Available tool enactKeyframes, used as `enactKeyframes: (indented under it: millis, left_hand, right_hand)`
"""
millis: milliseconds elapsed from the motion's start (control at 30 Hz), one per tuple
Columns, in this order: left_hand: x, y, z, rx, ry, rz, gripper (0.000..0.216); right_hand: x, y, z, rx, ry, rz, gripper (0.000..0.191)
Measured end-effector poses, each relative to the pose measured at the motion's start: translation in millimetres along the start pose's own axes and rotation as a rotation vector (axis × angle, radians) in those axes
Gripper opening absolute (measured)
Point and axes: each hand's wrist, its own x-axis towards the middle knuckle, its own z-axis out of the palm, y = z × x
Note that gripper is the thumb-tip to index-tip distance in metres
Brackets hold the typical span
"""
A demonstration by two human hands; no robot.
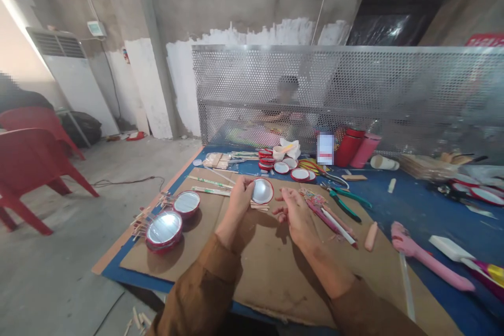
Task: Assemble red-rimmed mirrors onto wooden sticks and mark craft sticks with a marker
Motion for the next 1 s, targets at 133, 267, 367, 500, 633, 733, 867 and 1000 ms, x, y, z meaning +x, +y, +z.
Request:
enactKeyframes:
  millis: [133,267,367,500,633,733,867,1000]
  left_hand:
    - [-2,3,0,0.068,-0.141,-0.029,0.022]
    - [-6,4,5,0.086,-0.253,-0.043,0.025]
    - [-9,7,5,0.026,-0.278,-0.005,0.027]
    - [-13,13,2,-0.072,-0.255,0.033,0.029]
    - [-13,19,1,-0.107,-0.247,0.055,0.029]
    - [-11,19,0,-0.114,-0.264,0.041,0.034]
    - [-6,17,-3,-0.099,-0.275,-0.025,0.037]
    - [-4,14,-3,-0.076,-0.263,-0.044,0.036]
  right_hand:
    - [1,-12,-5,-0.262,-0.191,-0.135,0.039]
    - [4,-9,-7,-0.346,-0.291,-0.140,0.023]
    - [6,-1,-4,-0.197,-0.278,-0.046,0.020]
    - [7,5,0,0.055,-0.294,0.059,0.025]
    - [7,3,1,0.190,-0.304,0.129,0.033]
    - [7,4,2,0.259,-0.287,0.165,0.035]
    - [6,9,6,0.346,-0.269,0.186,0.034]
    - [5,12,9,0.371,-0.232,0.175,0.030]
